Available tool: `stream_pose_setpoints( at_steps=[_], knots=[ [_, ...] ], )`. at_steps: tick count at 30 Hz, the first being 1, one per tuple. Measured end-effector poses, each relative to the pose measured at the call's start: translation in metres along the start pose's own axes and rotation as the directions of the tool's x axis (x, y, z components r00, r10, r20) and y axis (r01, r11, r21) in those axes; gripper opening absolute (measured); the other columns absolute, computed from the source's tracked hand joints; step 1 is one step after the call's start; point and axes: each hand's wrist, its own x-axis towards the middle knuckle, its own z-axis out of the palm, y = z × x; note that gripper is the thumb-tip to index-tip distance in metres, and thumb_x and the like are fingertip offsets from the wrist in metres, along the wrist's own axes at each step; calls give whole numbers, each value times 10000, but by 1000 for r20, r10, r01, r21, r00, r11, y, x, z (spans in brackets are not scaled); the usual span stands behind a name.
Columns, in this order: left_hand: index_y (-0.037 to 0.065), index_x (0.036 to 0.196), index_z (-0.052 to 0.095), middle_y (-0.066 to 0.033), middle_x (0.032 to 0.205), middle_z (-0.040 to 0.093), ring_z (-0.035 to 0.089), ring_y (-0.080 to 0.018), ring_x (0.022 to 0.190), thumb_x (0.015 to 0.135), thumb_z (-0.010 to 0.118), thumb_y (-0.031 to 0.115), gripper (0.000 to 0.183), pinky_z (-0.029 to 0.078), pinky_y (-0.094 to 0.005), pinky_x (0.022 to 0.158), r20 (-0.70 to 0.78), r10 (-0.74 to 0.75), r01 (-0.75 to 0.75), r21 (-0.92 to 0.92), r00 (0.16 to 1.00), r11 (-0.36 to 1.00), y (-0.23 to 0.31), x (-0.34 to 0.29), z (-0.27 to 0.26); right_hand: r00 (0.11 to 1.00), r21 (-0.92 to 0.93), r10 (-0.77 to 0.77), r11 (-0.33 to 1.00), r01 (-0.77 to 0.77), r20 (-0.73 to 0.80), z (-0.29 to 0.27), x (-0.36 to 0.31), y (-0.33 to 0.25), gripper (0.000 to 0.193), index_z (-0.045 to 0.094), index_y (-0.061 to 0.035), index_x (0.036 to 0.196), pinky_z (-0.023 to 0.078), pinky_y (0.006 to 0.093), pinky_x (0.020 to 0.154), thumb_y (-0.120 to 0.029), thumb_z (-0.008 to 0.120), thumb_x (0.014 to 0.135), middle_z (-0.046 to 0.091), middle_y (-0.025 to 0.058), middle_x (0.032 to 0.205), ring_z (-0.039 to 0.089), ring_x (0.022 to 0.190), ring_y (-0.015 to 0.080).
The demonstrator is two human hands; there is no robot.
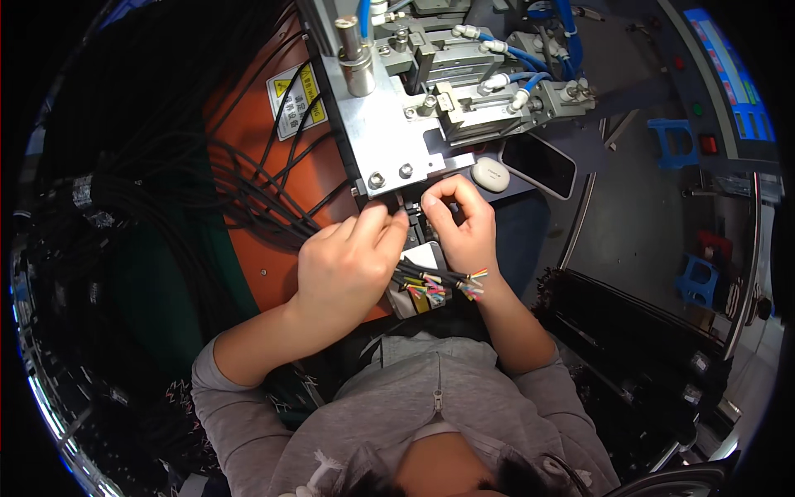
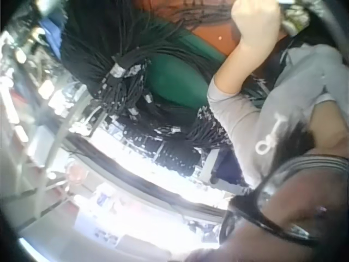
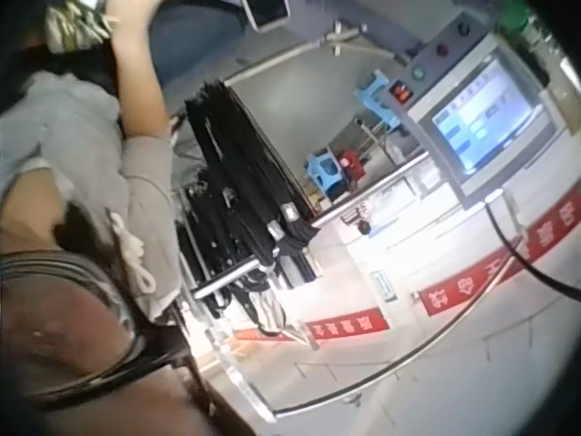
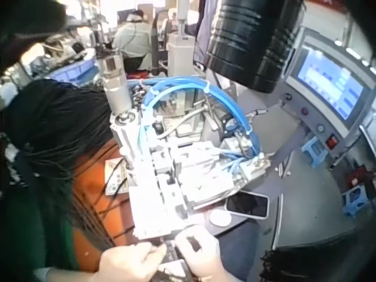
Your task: The person repeatedly selects individual wires from a large bundle, strips the insulation from the ends, and inserts them into a crimping machine. The person then operates the machine to crimp the wire ends and removes the finished wires.
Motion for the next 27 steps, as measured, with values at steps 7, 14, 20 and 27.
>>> stream_pose_setpoints(
  at_steps=[7,14,20,27],
  knots=[
    [65,900,645,-19,716,473,564,-115,575,783,676,153,149,439,-228,482,16,-47,46,66,999,997,-4,-4,-2,956,185,-249,958,219,156,-29,-4,1,116,647,-2,865,459,243,693,-2,706,764,634,69,823,591,789,132],
    [99,859,677,-12,699,580,568,-167,591,703,695,126,159,427,-305,515,-61,-40,19,-310,997,951,-8,5,-4,881,383,-442,852,356,165,-29,-20,-17,203,664,3,870,477,312,729,-26,765,697,668,115,852,633,792,210],
    [83,946,688,-66,903,660,615,-201,734,636,730,124,316,448,-276,569,-305,18,-145,-399,952,905,-14,7,-8,998,622,-60,782,30,28,-28,-21,-22,112,665,18,897,471,254,742,29,698,791,638,101,917,602,838,142],
    [-1,962,660,-83,811,628,613,-192,637,696,775,161,332,457,-289,492,-240,123,-212,-392,963,895,-5,4,-11,963,444,-185,892,79,199,-24,-17,-40,161,647,24,935,458,241,762,32,697,783,632,99,940,594,876,129]
  ],
)
